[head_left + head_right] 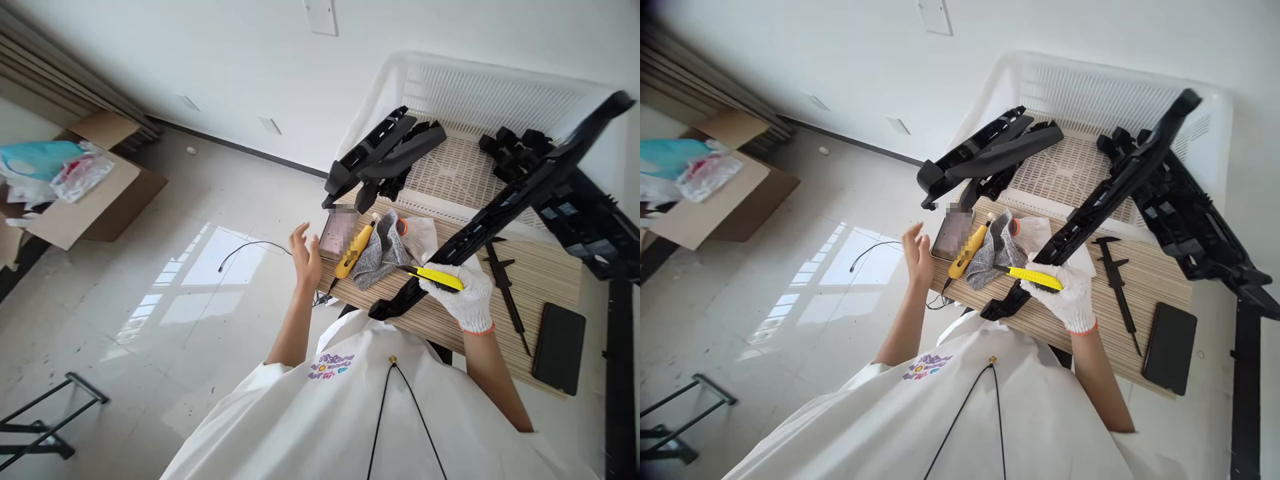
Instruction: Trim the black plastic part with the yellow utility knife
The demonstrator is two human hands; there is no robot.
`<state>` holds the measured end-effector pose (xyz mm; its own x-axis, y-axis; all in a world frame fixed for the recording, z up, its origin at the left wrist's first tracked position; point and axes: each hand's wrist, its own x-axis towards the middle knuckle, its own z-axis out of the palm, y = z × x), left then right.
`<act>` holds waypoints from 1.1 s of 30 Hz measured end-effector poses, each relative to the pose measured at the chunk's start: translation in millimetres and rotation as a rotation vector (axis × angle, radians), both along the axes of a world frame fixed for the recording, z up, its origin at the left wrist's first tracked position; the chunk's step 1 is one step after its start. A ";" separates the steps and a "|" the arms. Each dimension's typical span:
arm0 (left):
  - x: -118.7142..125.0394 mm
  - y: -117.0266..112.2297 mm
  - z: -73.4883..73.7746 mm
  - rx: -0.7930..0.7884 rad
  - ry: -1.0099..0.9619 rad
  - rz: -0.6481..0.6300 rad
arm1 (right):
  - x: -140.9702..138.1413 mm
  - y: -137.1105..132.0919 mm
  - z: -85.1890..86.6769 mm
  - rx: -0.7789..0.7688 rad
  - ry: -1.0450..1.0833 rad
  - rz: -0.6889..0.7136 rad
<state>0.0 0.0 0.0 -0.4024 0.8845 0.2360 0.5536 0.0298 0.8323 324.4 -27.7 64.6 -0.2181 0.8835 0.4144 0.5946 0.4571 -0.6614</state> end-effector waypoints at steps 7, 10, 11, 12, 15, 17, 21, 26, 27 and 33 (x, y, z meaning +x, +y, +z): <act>74.9 -36.8 46.6 -0.195 -0.058 -0.923 | 0.5 5.8 5.9 -0.116 0.042 -0.034; 100.8 -36.3 43.0 -0.455 0.004 -1.126 | -1.3 11.0 4.8 -0.165 0.100 -0.066; 105.6 -34.9 38.4 -0.475 0.001 -1.140 | -0.8 11.0 2.9 -0.186 0.114 -0.061; 108.6 -33.6 33.1 -0.473 -0.017 -1.140 | 0.7 9.5 0.1 -0.203 0.122 -0.049; 109.5 -31.2 18.7 -0.429 -0.094 -1.093 | 10.9 -5.7 -13.6 -0.273 0.165 0.001; 107.7 -31.0 13.1 -0.401 -0.119 -1.051 | 20.0 -22.3 -25.9 -0.408 0.221 0.035; 106.9 -31.6 10.6 -0.380 -0.162 -1.019 | 34.0 -52.4 -47.0 -0.610 0.211 -0.214; 107.0 -33.9 15.4 -0.417 -0.172 -1.024 | 42.8 -61.8 -53.0 -0.627 0.249 -0.330; 107.0 -34.4 16.5 -0.420 -0.173 -1.029 | 42.4 -60.5 -53.5 -0.616 0.226 -0.303; 111.7 -33.8 16.9 -0.392 -0.143 -1.057 | 12.0 -38.3 -63.4 -0.616 0.527 -0.370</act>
<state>111.7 -33.8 16.9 0.5885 0.7995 -0.1203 0.3570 -0.1235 0.9259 336.4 -66.0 1.2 0.2099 0.9587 -0.1920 0.1824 -0.2313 -0.9556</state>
